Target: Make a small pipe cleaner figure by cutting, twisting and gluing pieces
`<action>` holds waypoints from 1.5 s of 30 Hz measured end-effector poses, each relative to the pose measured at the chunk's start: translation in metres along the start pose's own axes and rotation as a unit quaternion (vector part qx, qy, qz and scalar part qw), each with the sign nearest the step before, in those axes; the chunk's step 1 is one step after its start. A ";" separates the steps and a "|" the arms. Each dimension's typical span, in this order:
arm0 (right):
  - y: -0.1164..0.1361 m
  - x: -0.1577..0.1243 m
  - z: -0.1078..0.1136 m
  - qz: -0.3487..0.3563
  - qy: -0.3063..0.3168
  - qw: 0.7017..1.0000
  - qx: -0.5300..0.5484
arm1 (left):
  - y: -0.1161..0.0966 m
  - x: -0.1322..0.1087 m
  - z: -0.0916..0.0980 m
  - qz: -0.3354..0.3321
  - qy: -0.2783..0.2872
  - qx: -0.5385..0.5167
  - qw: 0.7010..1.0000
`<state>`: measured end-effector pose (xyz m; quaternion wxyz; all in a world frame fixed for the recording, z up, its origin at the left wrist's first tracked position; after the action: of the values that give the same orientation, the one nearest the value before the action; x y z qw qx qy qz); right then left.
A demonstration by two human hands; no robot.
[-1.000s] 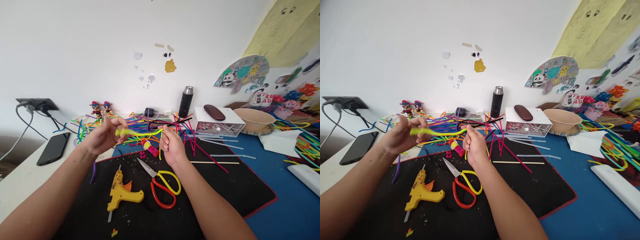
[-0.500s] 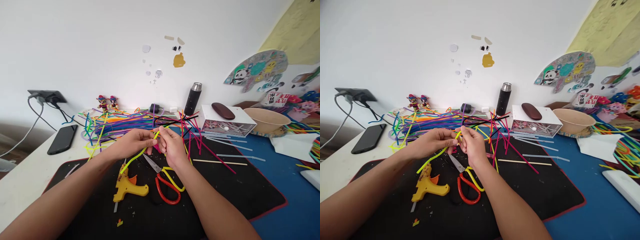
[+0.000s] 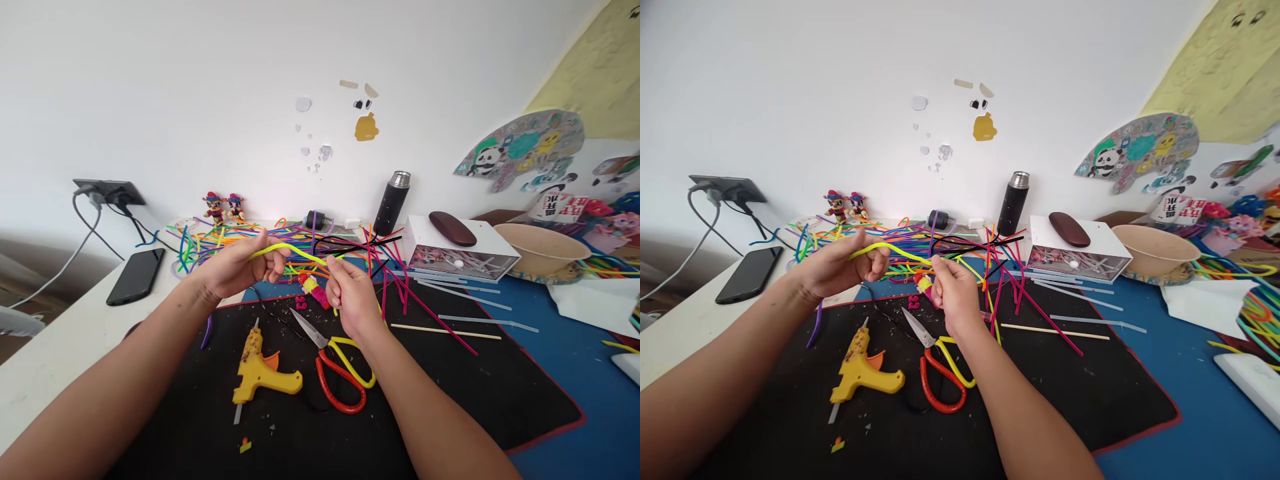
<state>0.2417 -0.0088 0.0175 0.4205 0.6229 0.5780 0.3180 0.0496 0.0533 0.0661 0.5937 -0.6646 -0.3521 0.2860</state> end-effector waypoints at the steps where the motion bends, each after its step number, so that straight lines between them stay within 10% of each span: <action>1: 0.001 0.000 0.001 -0.007 -0.005 1.000 0.015 | 0.000 0.001 0.002 -0.020 -0.008 -0.031 0.999; 15: -0.006 -0.001 -0.004 -0.005 0.008 1.000 0.000 | 0.028 0.009 -0.050 -0.085 0.046 0.119 0.988; 29: -0.015 -0.004 -0.012 -0.049 0.048 0.997 0.026 | 0.006 -0.011 -0.058 -0.394 0.004 0.455 0.798; 38: -0.015 -0.006 -0.014 -0.069 0.065 0.995 0.029 | 0.024 0.000 -0.048 -0.182 -0.102 0.151 0.966; 45: -0.014 -0.003 -0.012 -0.040 0.051 0.998 0.012 | 0.035 0.006 -0.048 -0.116 -0.068 0.026 0.991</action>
<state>0.2239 -0.0104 0.0104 0.3953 0.5873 0.6270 0.3252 0.0958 0.0279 0.0384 0.6143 -0.5830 -0.4586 0.2690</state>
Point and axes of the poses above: each hand's wrist, its own x-axis towards the middle knuckle, its own z-axis out of the back of the hand, y = z × x, the point moved 5 cm from there along x, towards the middle knuckle, and after that the axes turned 5 degrees about -z, right-handed, at the moved point
